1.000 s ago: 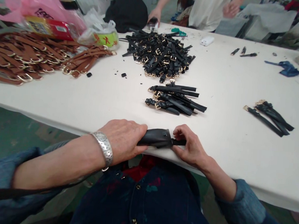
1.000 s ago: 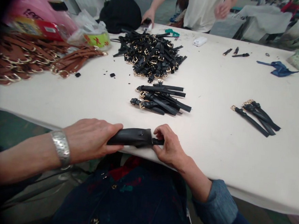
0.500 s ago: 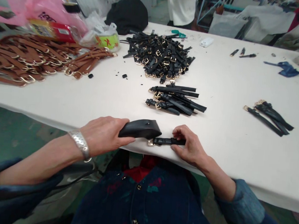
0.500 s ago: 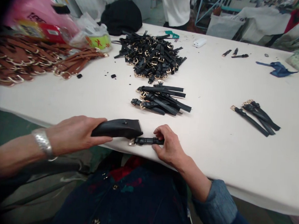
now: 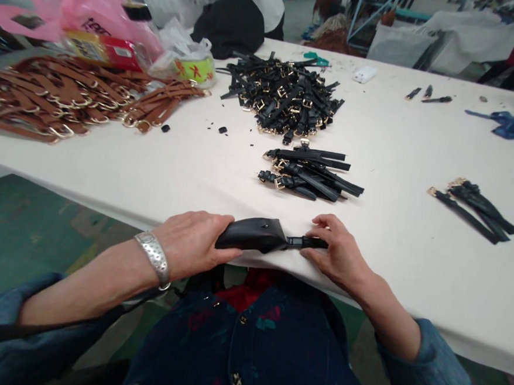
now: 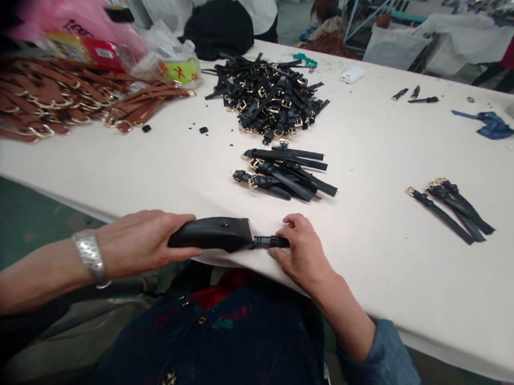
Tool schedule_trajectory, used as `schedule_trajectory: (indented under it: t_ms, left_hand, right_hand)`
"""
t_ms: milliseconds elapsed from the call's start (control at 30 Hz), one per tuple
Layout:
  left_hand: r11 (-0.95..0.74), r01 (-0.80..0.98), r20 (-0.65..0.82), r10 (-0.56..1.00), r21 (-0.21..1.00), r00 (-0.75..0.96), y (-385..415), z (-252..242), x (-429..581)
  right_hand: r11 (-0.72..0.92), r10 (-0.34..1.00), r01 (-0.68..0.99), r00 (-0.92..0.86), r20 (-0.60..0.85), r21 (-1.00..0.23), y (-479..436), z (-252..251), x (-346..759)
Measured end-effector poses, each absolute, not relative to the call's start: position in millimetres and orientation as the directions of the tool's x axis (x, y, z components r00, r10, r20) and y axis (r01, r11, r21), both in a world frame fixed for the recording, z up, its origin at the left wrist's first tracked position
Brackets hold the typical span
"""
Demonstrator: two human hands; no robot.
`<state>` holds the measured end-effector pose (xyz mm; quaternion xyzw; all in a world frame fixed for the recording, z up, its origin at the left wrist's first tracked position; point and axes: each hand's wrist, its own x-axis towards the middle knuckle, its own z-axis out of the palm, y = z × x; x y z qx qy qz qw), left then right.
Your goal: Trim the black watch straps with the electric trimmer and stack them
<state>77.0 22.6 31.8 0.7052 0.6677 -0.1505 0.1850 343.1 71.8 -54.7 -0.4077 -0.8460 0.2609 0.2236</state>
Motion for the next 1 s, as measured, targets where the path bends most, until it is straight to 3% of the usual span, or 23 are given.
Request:
schedule_trajectory:
  t_ms: [133, 333, 600, 1000]
  left_hand:
    - [-0.007, 0.992, -0.44, 0.896, 0.13, 0.064, 16.5, 28.7, 74.5]
    - [-0.006, 0.99, -0.471, 0.879, 0.144, 0.074, 13.9, 35.4, 78.3]
    - [-0.008, 0.986, -0.46, 0.884, 0.165, 0.084, 12.0, 33.2, 77.9]
    - [0.015, 0.977, -0.377, 0.924, 0.213, 0.068, 7.6, 12.5, 71.1]
  right_hand:
    - [0.574, 0.756, 0.577, -0.646, 0.106, -0.581, 70.6, -46.6, 340.1]
    - [0.624, 0.714, 0.579, -0.696, 0.08, -0.524, 69.5, -46.8, 332.0]
    - [0.615, 0.697, 0.573, -0.716, 0.033, -0.542, 67.5, -48.8, 325.6]
    - [0.663, 0.684, 0.586, -0.728, 0.058, -0.465, 60.0, -57.8, 319.1]
